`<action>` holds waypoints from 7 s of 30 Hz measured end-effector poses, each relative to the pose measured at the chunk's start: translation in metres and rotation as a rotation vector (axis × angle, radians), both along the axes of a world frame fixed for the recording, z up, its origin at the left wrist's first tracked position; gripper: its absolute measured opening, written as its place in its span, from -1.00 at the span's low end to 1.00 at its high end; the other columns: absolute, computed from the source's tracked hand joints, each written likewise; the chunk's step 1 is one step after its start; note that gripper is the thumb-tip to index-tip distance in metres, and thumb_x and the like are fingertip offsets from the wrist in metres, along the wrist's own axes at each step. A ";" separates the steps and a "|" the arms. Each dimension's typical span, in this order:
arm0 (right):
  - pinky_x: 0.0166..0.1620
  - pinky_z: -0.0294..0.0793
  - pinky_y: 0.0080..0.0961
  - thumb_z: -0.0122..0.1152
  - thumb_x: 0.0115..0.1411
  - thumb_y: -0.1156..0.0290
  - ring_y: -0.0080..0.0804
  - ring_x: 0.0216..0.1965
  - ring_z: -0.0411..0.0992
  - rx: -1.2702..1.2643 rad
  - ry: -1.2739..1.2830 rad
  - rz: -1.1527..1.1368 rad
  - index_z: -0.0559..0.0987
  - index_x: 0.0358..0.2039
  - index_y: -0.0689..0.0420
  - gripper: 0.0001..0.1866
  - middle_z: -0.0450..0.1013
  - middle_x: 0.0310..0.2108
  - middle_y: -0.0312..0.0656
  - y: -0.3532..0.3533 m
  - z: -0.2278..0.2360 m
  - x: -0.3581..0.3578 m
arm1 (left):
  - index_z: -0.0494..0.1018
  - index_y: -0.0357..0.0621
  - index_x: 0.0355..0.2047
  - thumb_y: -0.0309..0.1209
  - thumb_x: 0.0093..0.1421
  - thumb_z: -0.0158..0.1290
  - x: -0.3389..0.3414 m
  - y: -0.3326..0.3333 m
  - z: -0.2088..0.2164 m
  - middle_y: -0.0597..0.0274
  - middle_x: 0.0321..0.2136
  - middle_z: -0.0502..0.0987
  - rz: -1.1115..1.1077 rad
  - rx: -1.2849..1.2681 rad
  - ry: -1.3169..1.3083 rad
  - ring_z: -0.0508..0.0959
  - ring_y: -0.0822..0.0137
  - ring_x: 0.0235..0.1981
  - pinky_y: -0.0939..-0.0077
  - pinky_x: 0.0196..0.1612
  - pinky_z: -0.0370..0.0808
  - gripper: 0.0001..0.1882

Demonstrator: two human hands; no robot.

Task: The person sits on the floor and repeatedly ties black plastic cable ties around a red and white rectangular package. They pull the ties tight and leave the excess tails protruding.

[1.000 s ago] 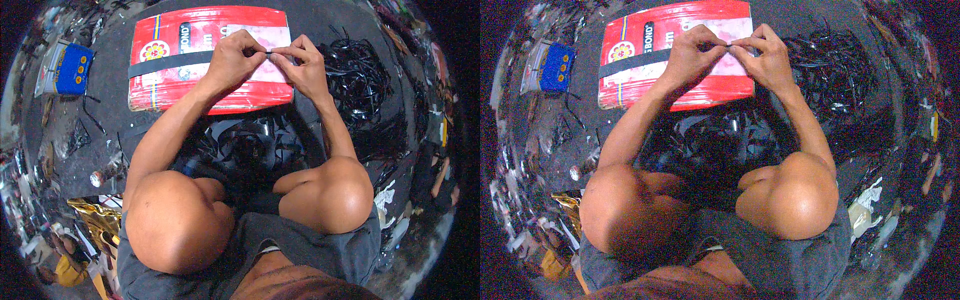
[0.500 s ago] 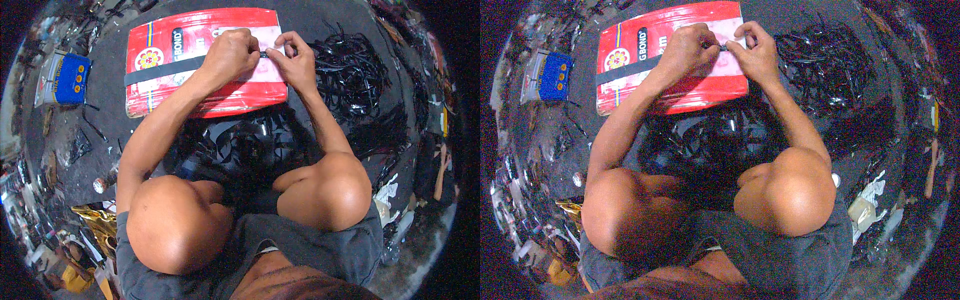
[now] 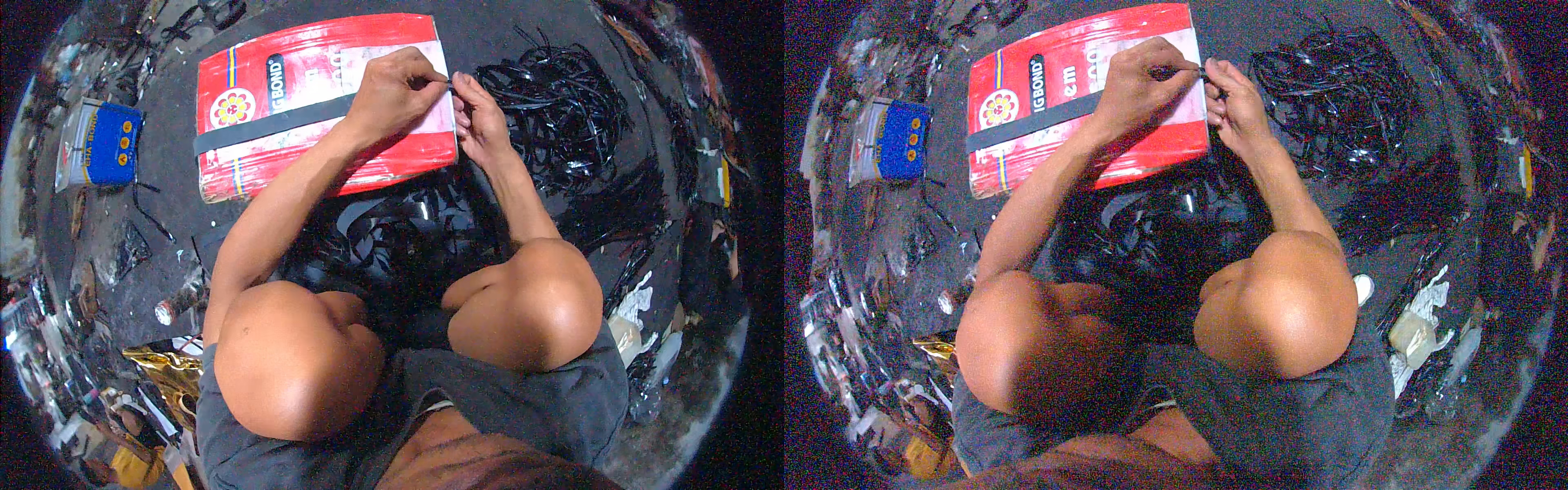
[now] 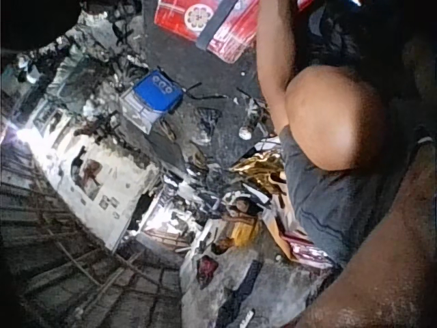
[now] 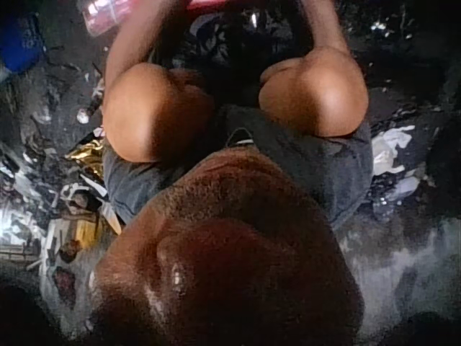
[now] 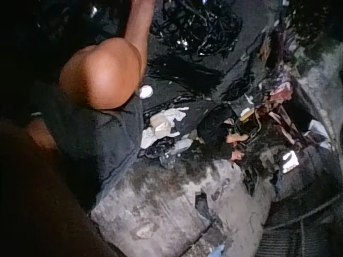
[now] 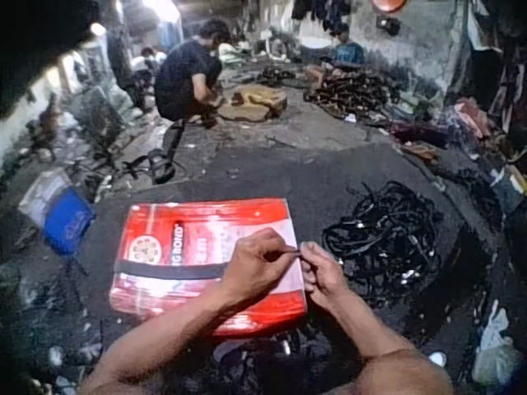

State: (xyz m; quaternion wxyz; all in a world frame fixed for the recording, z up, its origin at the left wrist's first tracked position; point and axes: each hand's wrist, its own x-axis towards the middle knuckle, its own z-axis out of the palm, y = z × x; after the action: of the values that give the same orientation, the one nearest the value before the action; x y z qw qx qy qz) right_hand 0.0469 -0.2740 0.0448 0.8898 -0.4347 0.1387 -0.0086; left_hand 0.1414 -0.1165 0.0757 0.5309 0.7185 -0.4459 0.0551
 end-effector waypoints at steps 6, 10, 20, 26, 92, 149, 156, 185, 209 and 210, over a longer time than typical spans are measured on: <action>-0.52 0.36 -0.48 0.09 0.31 -0.13 -0.45 -0.58 0.41 -0.687 0.084 -0.148 0.53 -0.30 0.07 -0.54 0.45 -0.52 -0.27 -0.011 0.028 0.019 | 0.62 -0.29 -0.47 -0.46 0.06 0.27 0.000 0.000 -0.002 0.14 -0.50 0.58 -0.001 -0.003 0.010 0.61 0.35 -0.49 0.47 -0.39 0.53 -0.88; -0.22 0.51 -0.12 0.10 0.31 0.03 0.12 -0.30 0.56 -1.468 0.000 -0.373 0.54 -0.23 0.25 -0.55 0.56 -0.35 0.15 -0.001 0.030 0.047 | 0.62 -0.29 -0.47 -0.46 0.06 0.27 0.001 0.003 0.002 0.14 -0.50 0.58 0.017 0.032 0.017 0.60 0.36 -0.49 0.48 -0.38 0.54 -0.88; -0.11 0.49 0.08 0.02 0.31 0.22 0.26 -0.17 0.53 -1.663 0.454 -0.314 0.45 -0.15 0.20 -0.71 0.55 -0.26 0.19 -0.067 -0.135 0.003 | 0.61 -0.29 -0.47 -0.46 0.07 0.25 -0.005 -0.003 0.004 0.12 -0.50 0.59 -0.028 -0.008 -0.065 0.62 0.36 -0.47 0.49 -0.37 0.55 -0.88; -0.14 0.53 0.03 0.02 0.34 0.21 0.15 -0.20 0.57 -1.848 0.740 -0.163 0.42 -0.08 0.17 -0.70 0.58 -0.29 0.13 -0.079 -0.113 -0.015 | 0.61 -0.29 -0.47 -0.46 0.07 0.25 -0.006 0.004 -0.001 0.12 -0.49 0.59 -0.012 0.010 0.035 0.63 0.33 -0.48 0.47 -0.35 0.56 -0.88; -0.24 0.42 -0.52 0.34 0.22 0.11 -0.56 -0.29 0.42 -0.490 -0.292 0.729 0.54 -0.03 0.13 -0.56 0.52 -0.34 -0.33 0.071 0.105 -0.066 | 0.56 -0.20 -0.38 -0.38 -0.12 0.49 -0.098 0.117 0.130 0.38 -0.48 0.55 -0.178 0.411 0.682 0.50 0.55 -0.39 0.58 -0.28 0.44 -0.64; -0.18 0.51 -0.39 0.46 0.02 0.29 -0.29 -0.28 0.48 -1.628 -0.549 -0.053 0.73 -0.29 0.05 -0.77 0.40 -0.32 -0.21 0.004 0.052 0.006 | 0.62 -0.26 -0.34 -0.44 0.11 0.25 -0.002 0.048 -0.001 0.11 -0.41 0.53 0.043 0.105 0.042 0.59 0.27 -0.41 0.42 -0.33 0.53 -0.85; -0.21 0.48 -0.41 0.49 -0.01 0.30 -0.32 -0.30 0.44 -1.631 -0.543 -0.057 0.73 -0.29 0.06 -0.75 0.35 -0.38 -0.21 0.004 0.052 0.007 | 0.63 -0.25 -0.34 -0.45 0.09 0.26 -0.001 0.047 -0.002 0.14 -0.42 0.53 0.052 0.113 0.044 0.58 0.30 -0.43 0.44 -0.35 0.51 -0.85; -0.38 0.36 -0.54 0.33 0.20 0.03 -0.60 -0.45 0.29 -1.025 -0.080 -0.244 0.48 -0.29 0.14 -0.58 0.36 -0.54 -0.36 0.011 0.009 0.005 | 0.64 -0.26 -0.45 -0.44 0.02 0.22 0.006 0.026 0.006 0.05 -0.49 0.59 0.049 0.154 0.113 0.64 0.16 -0.46 0.33 -0.33 0.57 -0.86; -0.15 0.49 0.02 0.10 0.30 0.25 0.25 -0.22 0.53 -1.400 0.006 -0.449 0.51 -0.28 0.27 -0.72 0.55 -0.31 0.19 -0.014 -0.010 0.036 | 0.63 -0.28 -0.45 -0.47 0.05 0.27 -0.002 0.004 0.003 0.16 -0.50 0.57 -0.036 0.021 0.034 0.60 0.39 -0.46 0.50 -0.36 0.53 -0.89; -0.15 0.49 0.05 0.11 0.28 0.28 0.26 -0.21 0.53 -1.464 0.071 -0.426 0.49 -0.26 0.27 -0.74 0.54 -0.32 0.22 -0.021 -0.031 0.035 | 0.63 -0.27 -0.44 -0.47 0.05 0.27 -0.003 0.005 0.005 0.16 -0.50 0.58 -0.036 0.028 0.025 0.60 0.39 -0.46 0.50 -0.36 0.53 -0.89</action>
State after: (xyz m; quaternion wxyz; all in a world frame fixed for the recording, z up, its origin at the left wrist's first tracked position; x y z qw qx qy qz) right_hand 0.0820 -0.2954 0.0137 0.3485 -0.8776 0.2069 -0.2561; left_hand 0.1385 -0.1113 0.0804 0.5272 0.7185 -0.4528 0.0304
